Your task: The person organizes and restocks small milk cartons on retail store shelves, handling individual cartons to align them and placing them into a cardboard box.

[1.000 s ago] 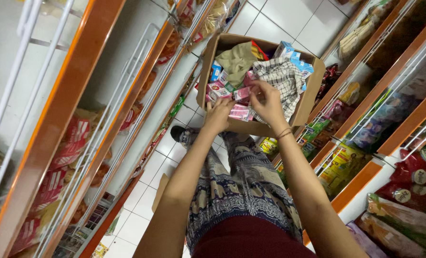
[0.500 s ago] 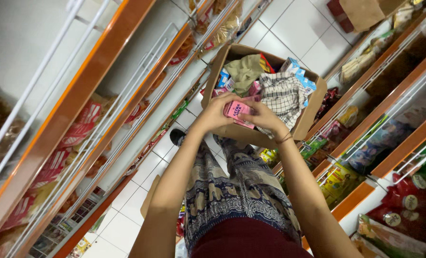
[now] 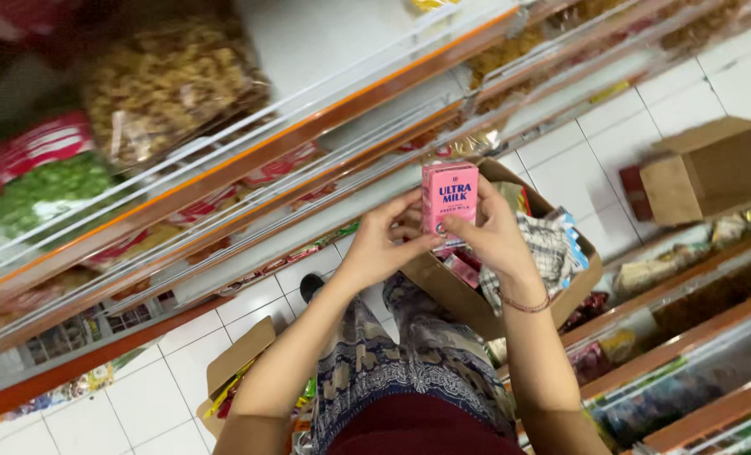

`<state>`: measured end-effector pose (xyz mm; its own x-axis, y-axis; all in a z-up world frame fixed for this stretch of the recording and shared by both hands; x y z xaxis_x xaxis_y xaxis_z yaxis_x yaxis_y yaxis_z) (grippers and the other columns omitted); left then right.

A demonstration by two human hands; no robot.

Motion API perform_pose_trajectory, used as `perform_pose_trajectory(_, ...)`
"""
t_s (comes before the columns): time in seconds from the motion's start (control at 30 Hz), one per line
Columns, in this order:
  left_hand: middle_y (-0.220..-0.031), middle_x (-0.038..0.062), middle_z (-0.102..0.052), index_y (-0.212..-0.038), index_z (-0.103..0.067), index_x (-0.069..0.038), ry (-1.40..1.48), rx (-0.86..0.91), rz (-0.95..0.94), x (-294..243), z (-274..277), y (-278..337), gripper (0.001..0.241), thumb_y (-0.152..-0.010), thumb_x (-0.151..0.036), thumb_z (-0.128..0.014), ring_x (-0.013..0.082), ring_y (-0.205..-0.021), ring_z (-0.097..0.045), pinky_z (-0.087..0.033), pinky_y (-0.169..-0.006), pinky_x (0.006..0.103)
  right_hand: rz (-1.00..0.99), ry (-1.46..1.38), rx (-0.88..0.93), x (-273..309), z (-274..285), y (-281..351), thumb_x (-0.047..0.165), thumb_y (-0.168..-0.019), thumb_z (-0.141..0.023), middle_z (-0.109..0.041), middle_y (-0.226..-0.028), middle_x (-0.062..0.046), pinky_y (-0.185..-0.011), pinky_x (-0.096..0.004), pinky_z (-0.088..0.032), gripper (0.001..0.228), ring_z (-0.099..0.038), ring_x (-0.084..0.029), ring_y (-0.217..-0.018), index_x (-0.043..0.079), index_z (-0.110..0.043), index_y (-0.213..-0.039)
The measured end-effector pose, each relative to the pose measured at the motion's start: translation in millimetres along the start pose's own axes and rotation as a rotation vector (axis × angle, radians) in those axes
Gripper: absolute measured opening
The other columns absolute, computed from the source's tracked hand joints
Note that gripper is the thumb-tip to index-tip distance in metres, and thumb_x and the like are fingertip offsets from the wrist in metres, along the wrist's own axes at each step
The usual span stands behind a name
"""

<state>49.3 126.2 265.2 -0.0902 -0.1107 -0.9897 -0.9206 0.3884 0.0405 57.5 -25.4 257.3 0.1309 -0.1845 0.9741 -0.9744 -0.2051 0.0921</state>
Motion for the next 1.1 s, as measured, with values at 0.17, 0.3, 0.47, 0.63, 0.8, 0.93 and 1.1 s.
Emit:
perform_pose_trajectory(0.17, -0.127, 0.009, -0.064, -0.143, -0.058, 0.003, -0.116, -0.148, -0.21, -98, 56, 58, 0.064, -0.084, -0.002, -0.083, 0.0137, -0.112, -0.065, -0.062, -0.091, 0.0294, 0.116, -0.037, 0.121, 67, -99, -2, -0.005, -0.087, -0.078, -0.066, -0.127, -0.008, -0.098, -0.031, -0.056, 0.062, -0.066, -0.014, -0.114, -0.001, -0.05, -0.142)
perform_pose_trajectory(0.3, -0.126, 0.009, -0.063, -0.142, -0.059, 0.003, -0.128, -0.233, -0.299, -163, 108, 113, 0.062, -0.084, -0.003, -0.082, 0.014, -0.111, -0.066, -0.062, -0.093, 0.03, 0.113, -0.107, 0.281, 98, -185, 5, -0.006, -0.088, -0.076, -0.065, -0.129, -0.01, -0.098, -0.032, -0.056, 0.062, -0.065, -0.016, -0.116, -0.003, -0.05, -0.144)
perform_pose_trajectory(0.47, -0.126, 0.01, -0.067, -0.141, -0.06, 0.002, -0.29, -0.327, -0.444, -239, 168, 195, 0.058, -0.088, -0.005, -0.083, 0.0167, -0.116, -0.069, -0.062, -0.103, 0.0324, 0.189, -0.008, 0.367, 134, -291, 10, -0.009, -0.081, -0.077, -0.063, -0.131, -0.011, -0.1, -0.035, -0.056, 0.059, -0.064, -0.018, -0.117, -0.006, -0.057, -0.136)
perform_pose_trajectory(0.63, -0.126, 0.015, -0.07, -0.138, -0.06, 0.0, -0.557, -0.472, -0.526, -300, 232, 274, 0.065, -0.081, -0.007, -0.089, 0.0214, -0.116, -0.071, -0.059, -0.099, 0.0346, 0.415, 0.058, 0.442, 173, -403, 23, -0.009, -0.078, -0.08, -0.061, -0.132, -0.013, -0.103, -0.035, -0.056, 0.054, -0.064, -0.02, -0.119, -0.007, -0.062, -0.13)
perform_pose_trajectory(0.8, -0.132, 0.015, -0.067, -0.15, -0.045, -0.007, -0.651, -0.59, -0.674, -341, 296, 337, 0.076, -0.085, -0.004, -0.086, 0.0244, -0.119, -0.071, -0.059, -0.102, 0.036, 0.689, 0.193, 0.456, 210, -508, 31, -0.005, -0.077, -0.083, -0.065, -0.124, -0.012, -0.101, -0.035, -0.057, 0.054, -0.066, -0.021, -0.114, -0.005, -0.064, -0.127)
perform_pose_trajectory(0.93, -0.137, 0.018, -0.062, -0.147, -0.047, -0.015, -0.817, -0.642, -0.891, -371, 333, 381, 0.069, -0.089, 0.003, -0.08, 0.0299, -0.122, -0.068, -0.059, -0.101, 0.0348, 1.06, 0.527, 0.361, 244, -568, 44, 0.004, -0.074, -0.083, -0.067, -0.125, -0.015, -0.103, -0.038, -0.054, 0.056, -0.068, -0.029, -0.118, -0.002, -0.063, -0.126)
perform_pose_trajectory(1.1, -0.134, 0.017, -0.058, -0.146, -0.048, -0.016, -0.909, -0.834, -0.991, -405, 376, 406, 0.07, -0.09, 0.002, -0.086, 0.0286, -0.117, -0.067, -0.06, -0.097, 0.0323, 1.336, 0.734, 0.114, 278, -615, 47, 0.018, -0.087, -0.089, -0.063, -0.133, -0.014, -0.109, -0.04, -0.052, 0.053, -0.063, -0.033, -0.129, 0.001, -0.064, -0.13)
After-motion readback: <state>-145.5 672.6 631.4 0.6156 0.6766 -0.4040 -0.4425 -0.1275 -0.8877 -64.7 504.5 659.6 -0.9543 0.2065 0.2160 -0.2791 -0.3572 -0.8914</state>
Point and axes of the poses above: each hand's wrist, its own y-axis away from the middle knuckle, its own z-axis out of the back of the hand, x = y × z, the point moved 10 cm from there along -y, towards the middle knuckle
